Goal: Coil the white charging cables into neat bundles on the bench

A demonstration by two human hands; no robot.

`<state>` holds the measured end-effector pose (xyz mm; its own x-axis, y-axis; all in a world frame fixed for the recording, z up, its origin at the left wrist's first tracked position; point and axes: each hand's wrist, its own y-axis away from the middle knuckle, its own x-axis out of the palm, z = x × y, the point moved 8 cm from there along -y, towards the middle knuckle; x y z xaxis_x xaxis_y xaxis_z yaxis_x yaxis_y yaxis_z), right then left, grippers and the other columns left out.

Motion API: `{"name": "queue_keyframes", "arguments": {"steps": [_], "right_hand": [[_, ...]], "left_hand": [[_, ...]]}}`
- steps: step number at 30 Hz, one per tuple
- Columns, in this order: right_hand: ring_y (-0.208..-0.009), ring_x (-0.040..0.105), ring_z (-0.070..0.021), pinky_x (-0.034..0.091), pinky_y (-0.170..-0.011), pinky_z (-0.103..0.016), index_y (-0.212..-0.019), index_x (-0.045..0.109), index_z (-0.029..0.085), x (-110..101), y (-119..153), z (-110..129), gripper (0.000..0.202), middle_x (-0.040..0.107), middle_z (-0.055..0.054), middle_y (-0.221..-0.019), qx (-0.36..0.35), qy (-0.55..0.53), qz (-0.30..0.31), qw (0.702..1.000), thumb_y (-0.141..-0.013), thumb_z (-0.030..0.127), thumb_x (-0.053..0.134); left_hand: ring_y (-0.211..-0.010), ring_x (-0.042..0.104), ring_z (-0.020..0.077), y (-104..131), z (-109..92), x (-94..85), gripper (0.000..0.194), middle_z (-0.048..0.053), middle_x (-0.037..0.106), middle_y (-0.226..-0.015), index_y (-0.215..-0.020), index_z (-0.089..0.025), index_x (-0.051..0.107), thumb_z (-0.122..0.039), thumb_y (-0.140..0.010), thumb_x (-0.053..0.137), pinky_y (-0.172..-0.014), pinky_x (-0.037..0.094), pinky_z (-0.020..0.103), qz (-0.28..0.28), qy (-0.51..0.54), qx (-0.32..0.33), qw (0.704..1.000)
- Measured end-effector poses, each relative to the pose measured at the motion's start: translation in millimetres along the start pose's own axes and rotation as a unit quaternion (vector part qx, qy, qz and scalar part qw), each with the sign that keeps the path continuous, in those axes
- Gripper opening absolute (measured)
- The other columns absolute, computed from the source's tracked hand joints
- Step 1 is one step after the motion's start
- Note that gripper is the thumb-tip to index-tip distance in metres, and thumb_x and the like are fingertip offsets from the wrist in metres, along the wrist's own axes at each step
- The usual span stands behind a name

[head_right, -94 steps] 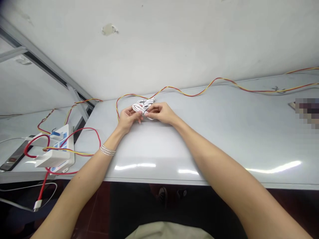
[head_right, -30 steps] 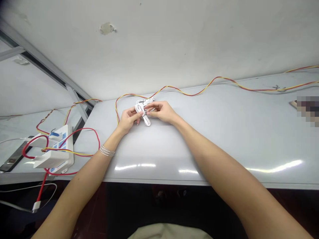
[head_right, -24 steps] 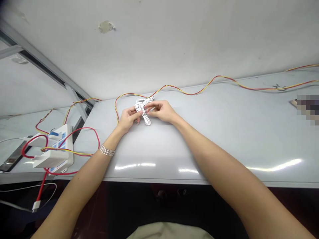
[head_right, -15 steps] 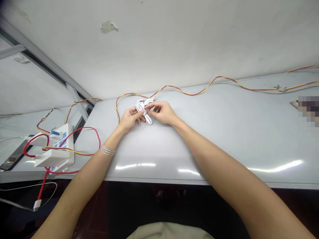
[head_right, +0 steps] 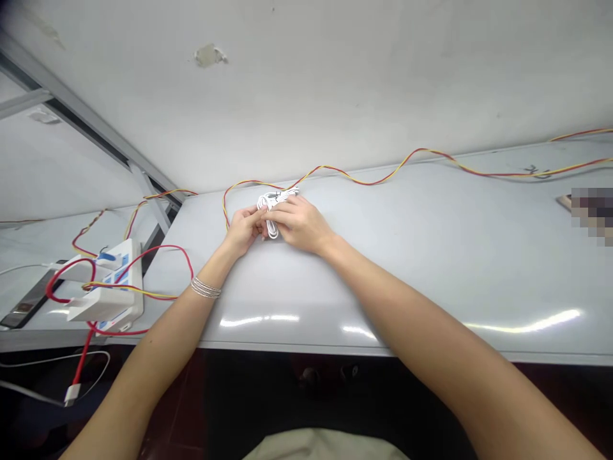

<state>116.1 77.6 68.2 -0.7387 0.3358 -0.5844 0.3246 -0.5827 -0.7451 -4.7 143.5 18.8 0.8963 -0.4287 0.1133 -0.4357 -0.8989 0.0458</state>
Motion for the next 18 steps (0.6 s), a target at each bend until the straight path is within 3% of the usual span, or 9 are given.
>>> {"name": "queue_keyframes", "arguments": {"steps": [11, 18], "right_hand": [[-0.086, 0.057, -0.0237, 0.043, -0.081, -0.040, -0.110, 0.077, 0.026, 1.0, 0.2, 5.9, 0.029, 0.078, -0.006, -0.100, -0.011, 0.091, 0.017, 0.996, -0.095, 0.017, 0.053], [-0.084, 0.056, -0.0227, 0.040, -0.079, -0.039, -0.107, 0.078, 0.025, 0.4, -0.3, -0.6, 0.027, 0.078, -0.006, -0.100, 0.027, 0.125, 0.010, 0.992, -0.098, 0.019, 0.053]], "left_hand": [[-0.048, 0.057, 0.0102, -3.3, 1.7, -3.1, 0.039, -0.001, 0.063, -0.056, -0.082, -0.014, 0.065, -0.048, -0.076, 0.083, -0.051, 0.048, 0.023, -0.018, 0.029, 0.004, 0.999], [-0.050, 0.060, 0.0105, -2.3, 0.4, -3.6, 0.037, 0.001, 0.065, -0.058, -0.081, -0.013, 0.064, -0.044, -0.077, 0.083, -0.052, 0.048, 0.022, -0.034, 0.045, -0.002, 0.998]]}}
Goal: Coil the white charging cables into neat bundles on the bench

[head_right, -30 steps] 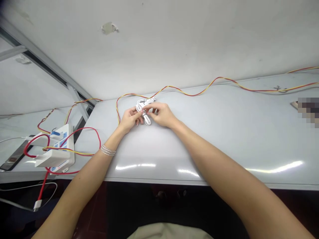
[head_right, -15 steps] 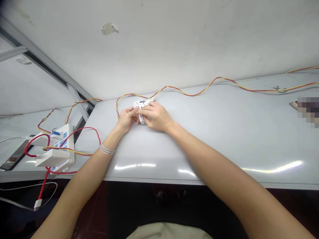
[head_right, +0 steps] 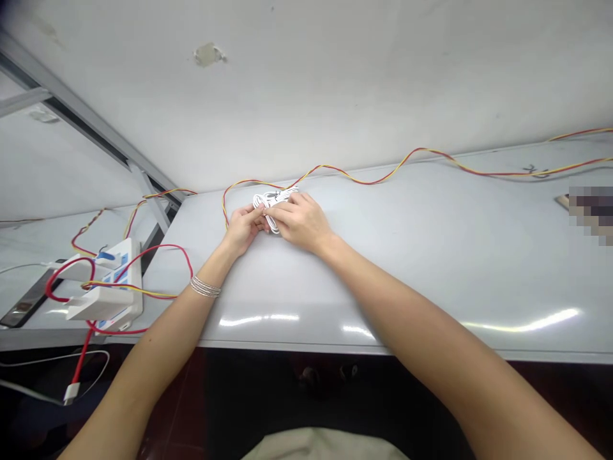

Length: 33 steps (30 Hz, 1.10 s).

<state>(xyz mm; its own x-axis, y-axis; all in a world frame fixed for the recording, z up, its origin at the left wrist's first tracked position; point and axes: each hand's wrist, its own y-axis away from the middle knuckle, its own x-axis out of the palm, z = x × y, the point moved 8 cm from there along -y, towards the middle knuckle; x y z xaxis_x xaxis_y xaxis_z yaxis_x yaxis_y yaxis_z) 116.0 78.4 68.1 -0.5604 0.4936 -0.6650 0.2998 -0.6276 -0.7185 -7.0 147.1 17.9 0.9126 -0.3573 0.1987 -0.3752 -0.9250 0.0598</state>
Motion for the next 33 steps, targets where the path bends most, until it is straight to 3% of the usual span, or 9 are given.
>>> {"name": "queue_keyframes", "arguments": {"steps": [5, 11, 15, 23, 29, 33], "right_hand": [[-0.089, 0.059, -0.0235, 0.041, -0.078, -0.038, -0.100, 0.075, 0.018, 2, 0, -1, 0.024, 0.078, -0.007, -0.102, 0.002, 0.021, -0.006, 1.000, -0.098, 0.017, 0.052], [-0.093, 0.059, -0.0243, 0.040, -0.079, -0.038, -0.111, 0.072, 0.019, 3, 0, -3, 0.024, 0.075, -0.009, -0.106, 0.016, 0.028, 0.009, 0.999, -0.098, 0.014, 0.053], [-0.092, 0.057, -0.0238, 0.040, -0.079, -0.037, -0.099, 0.071, 0.019, 1, -1, -4, 0.021, 0.071, -0.010, -0.100, 0.014, 0.040, -0.005, 0.999, -0.094, 0.009, 0.053], [-0.080, 0.052, -0.0199, 0.037, -0.071, -0.033, -0.076, 0.067, 0.019, -8, 1, 7, 0.024, 0.068, -0.006, -0.086, -0.064, 0.085, -0.080, 0.991, -0.090, 0.005, 0.054], [-0.079, 0.049, -0.0206, 0.035, -0.072, -0.035, -0.074, 0.065, 0.021, -3, -1, 6, 0.027, 0.068, -0.007, -0.086, -0.057, 0.105, -0.036, 0.992, -0.093, 0.007, 0.051], [-0.075, 0.044, -0.0210, 0.035, -0.070, -0.036, -0.074, 0.065, 0.020, -13, 1, 17, 0.028, 0.069, -0.009, -0.084, -0.122, 0.114, -0.099, 0.981, -0.094, 0.007, 0.049]], "left_hand": [[-0.051, 0.062, 0.0109, 0, 0, 1.0, 0.037, 0.001, 0.067, -0.060, -0.085, -0.013, 0.064, -0.044, -0.079, 0.083, -0.054, 0.050, 0.022, -0.001, 0.006, -0.008, 1.000], [-0.052, 0.064, 0.0117, 1, 1, 0.9, 0.038, 0.002, 0.068, -0.061, -0.090, -0.012, 0.065, -0.044, -0.080, 0.082, -0.054, 0.052, 0.022, -0.008, -0.003, -0.016, 1.000], [-0.052, 0.064, 0.0120, 0, 1, 1.1, 0.037, 0.002, 0.069, -0.062, -0.091, -0.012, 0.065, -0.044, -0.082, 0.081, -0.055, 0.054, 0.023, -0.001, -0.007, -0.012, 1.000], [-0.051, 0.063, 0.0114, 1, 1, 2.5, 0.032, 0.003, 0.068, -0.061, -0.085, -0.012, 0.064, -0.040, -0.085, 0.078, -0.055, 0.053, 0.022, -0.002, 0.003, -0.020, 1.000], [-0.051, 0.062, 0.0111, 1, 1, 1.8, 0.031, 0.003, 0.068, -0.061, -0.084, -0.012, 0.064, -0.040, -0.084, 0.079, -0.055, 0.052, 0.023, -0.006, 0.014, -0.022, 1.000], [-0.051, 0.062, 0.0105, 1, -1, 1.2, 0.026, 0.002, 0.067, -0.061, -0.081, -0.012, 0.064, -0.034, -0.086, 0.077, -0.054, 0.051, 0.022, -0.009, 0.035, -0.017, 0.999]]}}
